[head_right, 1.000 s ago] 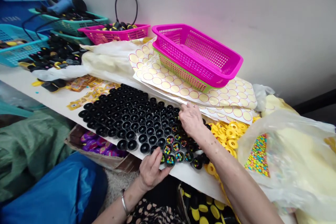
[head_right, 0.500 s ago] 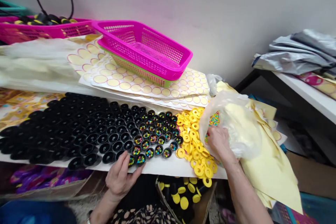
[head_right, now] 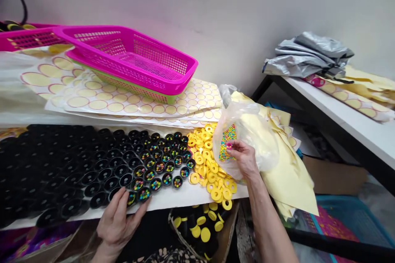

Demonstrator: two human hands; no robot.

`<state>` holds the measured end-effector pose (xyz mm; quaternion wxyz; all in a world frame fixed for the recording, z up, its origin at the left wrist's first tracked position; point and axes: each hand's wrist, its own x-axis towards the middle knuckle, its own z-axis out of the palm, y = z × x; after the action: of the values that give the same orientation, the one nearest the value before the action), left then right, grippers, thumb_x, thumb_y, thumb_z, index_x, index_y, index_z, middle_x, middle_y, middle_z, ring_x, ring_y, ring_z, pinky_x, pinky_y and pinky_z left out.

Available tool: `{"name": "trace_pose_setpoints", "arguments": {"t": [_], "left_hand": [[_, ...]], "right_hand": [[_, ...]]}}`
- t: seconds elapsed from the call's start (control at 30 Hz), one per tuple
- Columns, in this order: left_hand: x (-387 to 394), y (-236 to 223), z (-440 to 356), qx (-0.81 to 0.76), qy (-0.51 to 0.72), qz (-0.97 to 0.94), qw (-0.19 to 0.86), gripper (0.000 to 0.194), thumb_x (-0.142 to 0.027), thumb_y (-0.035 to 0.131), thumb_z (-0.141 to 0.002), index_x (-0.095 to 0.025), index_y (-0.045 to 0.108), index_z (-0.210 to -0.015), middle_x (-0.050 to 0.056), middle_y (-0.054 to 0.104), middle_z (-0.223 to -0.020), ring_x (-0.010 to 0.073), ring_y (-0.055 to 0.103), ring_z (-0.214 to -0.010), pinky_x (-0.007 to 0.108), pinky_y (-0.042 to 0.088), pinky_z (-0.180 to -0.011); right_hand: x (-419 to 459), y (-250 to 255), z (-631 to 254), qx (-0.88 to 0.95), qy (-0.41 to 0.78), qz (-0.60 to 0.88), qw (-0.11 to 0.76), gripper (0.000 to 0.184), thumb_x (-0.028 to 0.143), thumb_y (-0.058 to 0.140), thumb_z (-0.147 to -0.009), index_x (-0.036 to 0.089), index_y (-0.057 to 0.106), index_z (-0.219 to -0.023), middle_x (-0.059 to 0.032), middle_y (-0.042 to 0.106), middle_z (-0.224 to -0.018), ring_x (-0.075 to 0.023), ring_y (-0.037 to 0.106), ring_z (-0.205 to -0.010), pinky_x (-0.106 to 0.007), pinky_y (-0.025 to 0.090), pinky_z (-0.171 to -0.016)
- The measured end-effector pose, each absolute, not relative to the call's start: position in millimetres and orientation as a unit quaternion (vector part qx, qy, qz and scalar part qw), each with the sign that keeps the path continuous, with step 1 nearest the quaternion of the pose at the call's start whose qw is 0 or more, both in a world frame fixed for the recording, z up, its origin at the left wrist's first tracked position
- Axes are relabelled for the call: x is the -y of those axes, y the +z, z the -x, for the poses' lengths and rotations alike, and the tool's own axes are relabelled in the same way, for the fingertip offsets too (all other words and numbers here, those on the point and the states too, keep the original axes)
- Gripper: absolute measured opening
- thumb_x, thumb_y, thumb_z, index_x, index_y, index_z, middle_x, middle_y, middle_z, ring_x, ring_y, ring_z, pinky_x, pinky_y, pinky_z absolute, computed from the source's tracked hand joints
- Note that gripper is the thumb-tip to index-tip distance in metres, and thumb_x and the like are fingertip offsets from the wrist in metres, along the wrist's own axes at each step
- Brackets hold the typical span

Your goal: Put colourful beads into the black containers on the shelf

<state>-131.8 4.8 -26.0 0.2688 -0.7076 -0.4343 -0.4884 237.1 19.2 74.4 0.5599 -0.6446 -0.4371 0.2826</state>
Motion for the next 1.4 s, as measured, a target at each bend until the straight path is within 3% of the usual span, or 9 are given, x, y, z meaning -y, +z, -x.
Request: {"name": "trace_pose_setpoints", "arguments": {"t": [0.13, 0.33, 0.57, 0.77, 0.93, 1.17, 1.27, 1.33, 1.4], "left_hand": [[6.8, -25.4, 132.7, 0.441, -0.488, 0.721, 0.217, 0.073, -0.026, 0.081, -0.061, -0.001, 0.051, -0.123, 0.024, 0.064, -0.099, 0.0249, 0.065, -0.082, 0.031, 0.052, -0.067], [13.4, -32.3, 134.4, 0.458, -0.48, 0.723, 0.194, 0.055, -0.025, 0.074, -0.07, 0.001, 0.054, -0.114, 0.026, 0.063, -0.101, 0.0254, 0.063, -0.088, 0.033, 0.05, -0.068], [14.9, -32.2, 134.1, 0.458, -0.488, 0.719, 0.19, 0.045, -0.026, 0.071, -0.073, 0.002, 0.057, -0.105, 0.026, 0.064, -0.097, 0.0232, 0.061, -0.082, 0.031, 0.048, -0.063], [15.3, -31.4, 136.1, 0.453, -0.483, 0.725, 0.189, 0.044, -0.028, 0.071, -0.074, 0.001, 0.057, -0.104, 0.026, 0.065, -0.096, 0.0226, 0.061, -0.078, 0.031, 0.046, -0.058], [15.6, -32.9, 136.3, 0.453, -0.485, 0.723, 0.191, 0.044, -0.029, 0.069, -0.075, 0.0, 0.057, -0.105, 0.025, 0.065, -0.096, 0.0234, 0.061, -0.077, 0.031, 0.046, -0.058], [14.0, -36.3, 136.3, 0.46, -0.478, 0.722, 0.198, 0.051, -0.031, 0.073, -0.07, -0.004, 0.056, -0.11, 0.022, 0.066, -0.097, 0.0217, 0.062, -0.078, 0.03, 0.047, -0.06], [13.1, -36.5, 136.4, 0.458, -0.479, 0.723, 0.194, 0.055, -0.031, 0.076, -0.068, -0.004, 0.056, -0.111, 0.022, 0.066, -0.097, 0.0217, 0.063, -0.077, 0.03, 0.047, -0.06], [12.6, -36.0, 136.2, 0.46, -0.481, 0.721, 0.196, 0.055, -0.031, 0.075, -0.068, -0.005, 0.055, -0.112, 0.021, 0.067, -0.097, 0.0211, 0.063, -0.076, 0.029, 0.048, -0.059], [12.2, -35.7, 135.8, 0.462, -0.479, 0.719, 0.2, 0.056, -0.031, 0.076, -0.068, -0.005, 0.055, -0.113, 0.021, 0.067, -0.097, 0.0208, 0.063, -0.076, 0.029, 0.048, -0.061]], "right_hand": [[-34.0, 100.6, -187.6, 0.445, 0.355, 0.565, 0.597, 0.026, 0.023, 0.08, -0.058, 0.021, 0.07, -0.082, -0.0018, 0.068, -0.08, -0.0146, 0.06, -0.074, -0.027, 0.049, -0.067], [-108.0, 105.8, -78.8, 0.592, 0.439, 0.516, 0.436, 0.015, 0.022, 0.069, -0.067, 0.018, 0.066, -0.081, 0.0004, 0.064, -0.073, -0.0127, 0.056, -0.067, -0.024, 0.044, -0.063], [-163.5, 97.9, -14.9, 0.826, 0.078, 0.554, 0.073, 0.02, 0.016, 0.045, -0.082, 0.019, 0.064, -0.083, -0.0043, 0.065, -0.084, -0.0168, 0.057, -0.078, -0.026, 0.037, -0.065], [-163.7, 103.8, 9.4, 0.847, 0.008, 0.531, -0.007, 0.021, 0.008, 0.047, -0.075, 0.015, 0.066, -0.081, -0.0143, 0.065, -0.091, -0.0255, 0.055, -0.092, -0.032, 0.035, -0.071], [-161.9, 103.9, 7.3, 0.843, -0.006, 0.538, 0.005, 0.023, 0.008, 0.044, -0.079, 0.015, 0.065, -0.084, -0.0122, 0.064, -0.089, -0.0235, 0.056, -0.087, -0.032, 0.038, -0.071], [-87.0, 101.1, -91.0, 0.639, 0.219, 0.587, 0.447, 0.024, 0.032, 0.062, -0.079, 0.021, 0.064, -0.1, -0.0047, 0.066, -0.093, -0.0187, 0.06, -0.083, -0.032, 0.047, -0.076], [-43.8, 94.2, -162.2, 0.474, 0.153, 0.662, 0.56, 0.036, 0.037, 0.072, -0.068, 0.02, 0.065, -0.099, -0.0043, 0.065, -0.089, -0.0175, 0.059, -0.07, -0.032, 0.048, -0.065], [-29.9, 88.2, -205.0, 0.457, 0.066, 0.736, 0.496, 0.035, 0.04, 0.07, -0.067, 0.019, 0.066, -0.095, -0.0045, 0.064, -0.083, -0.0177, 0.056, -0.064, -0.034, 0.046, -0.061], [-30.0, 81.6, -234.2, 0.518, 0.001, 0.793, 0.32, 0.021, 0.035, 0.064, -0.068, 0.02, 0.068, -0.083, -0.0065, 0.064, -0.082, -0.0201, 0.056, -0.066, -0.034, 0.043, -0.059]]}}
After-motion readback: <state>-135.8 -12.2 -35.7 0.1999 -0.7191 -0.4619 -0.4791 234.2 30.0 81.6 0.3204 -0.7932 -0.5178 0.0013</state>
